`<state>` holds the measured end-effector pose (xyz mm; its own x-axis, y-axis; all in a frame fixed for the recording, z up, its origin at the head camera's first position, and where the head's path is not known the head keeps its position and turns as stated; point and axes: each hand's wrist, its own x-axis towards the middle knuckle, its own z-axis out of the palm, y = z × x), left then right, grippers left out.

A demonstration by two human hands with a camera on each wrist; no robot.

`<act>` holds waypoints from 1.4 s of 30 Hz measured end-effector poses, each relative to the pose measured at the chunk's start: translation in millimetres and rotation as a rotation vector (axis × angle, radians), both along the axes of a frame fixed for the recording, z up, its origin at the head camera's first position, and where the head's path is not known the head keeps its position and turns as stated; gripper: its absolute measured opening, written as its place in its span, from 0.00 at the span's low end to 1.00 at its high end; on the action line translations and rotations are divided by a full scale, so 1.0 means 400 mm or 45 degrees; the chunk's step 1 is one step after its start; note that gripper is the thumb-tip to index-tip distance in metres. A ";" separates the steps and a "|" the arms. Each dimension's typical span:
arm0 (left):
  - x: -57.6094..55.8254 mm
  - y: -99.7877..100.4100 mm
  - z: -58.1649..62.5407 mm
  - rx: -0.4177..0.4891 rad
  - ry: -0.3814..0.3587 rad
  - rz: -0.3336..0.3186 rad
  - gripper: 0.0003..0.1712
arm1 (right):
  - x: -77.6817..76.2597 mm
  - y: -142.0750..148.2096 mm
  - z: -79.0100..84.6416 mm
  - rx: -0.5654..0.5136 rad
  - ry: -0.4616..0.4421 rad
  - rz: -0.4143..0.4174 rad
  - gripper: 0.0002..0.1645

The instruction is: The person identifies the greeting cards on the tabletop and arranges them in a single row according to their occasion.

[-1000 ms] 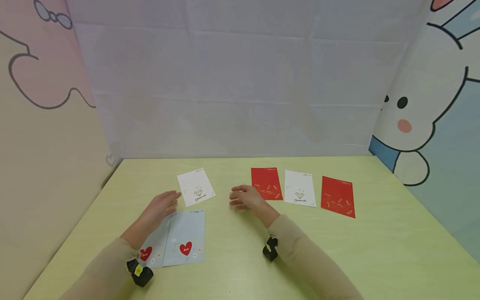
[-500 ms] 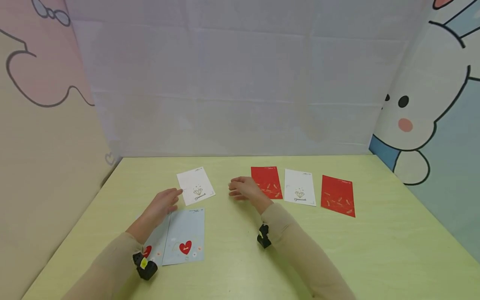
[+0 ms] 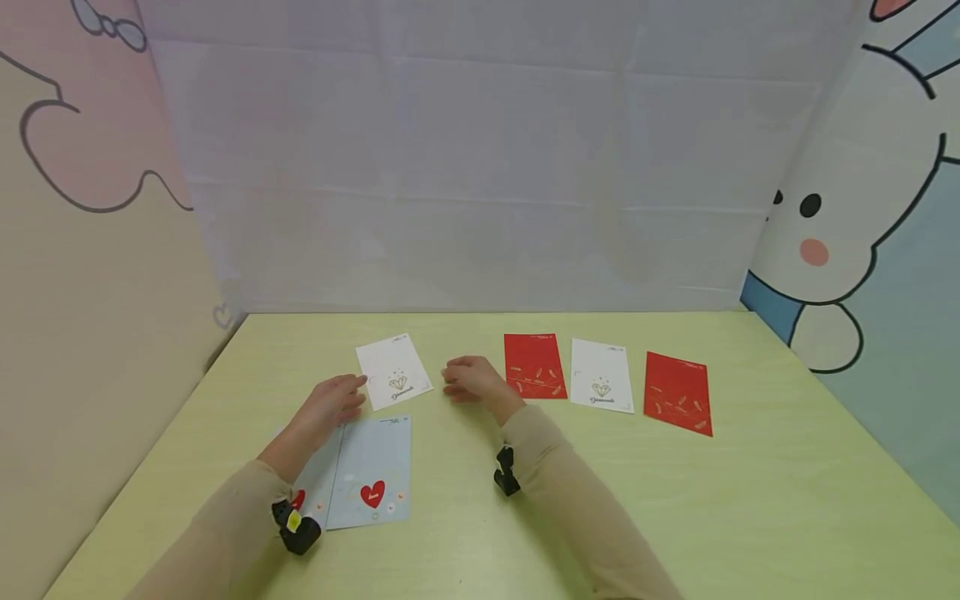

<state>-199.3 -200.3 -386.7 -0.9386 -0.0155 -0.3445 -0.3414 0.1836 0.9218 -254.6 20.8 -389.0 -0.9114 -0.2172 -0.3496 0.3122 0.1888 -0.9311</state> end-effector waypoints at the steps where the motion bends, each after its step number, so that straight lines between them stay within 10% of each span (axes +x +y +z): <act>1: -0.001 0.001 0.001 0.004 -0.002 0.009 0.38 | 0.001 -0.004 0.000 0.005 -0.003 -0.009 0.21; 42: -0.023 0.001 -0.008 0.115 -0.037 0.077 0.37 | 0.018 -0.055 -0.013 -0.058 -0.107 -0.150 0.14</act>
<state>-208.6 -199.8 -389.9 -0.9266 -0.0396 -0.3739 -0.3759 0.0787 0.9233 -247.5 -1.3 -394.1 -0.8995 -0.1283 -0.4177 0.4066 0.1043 -0.9076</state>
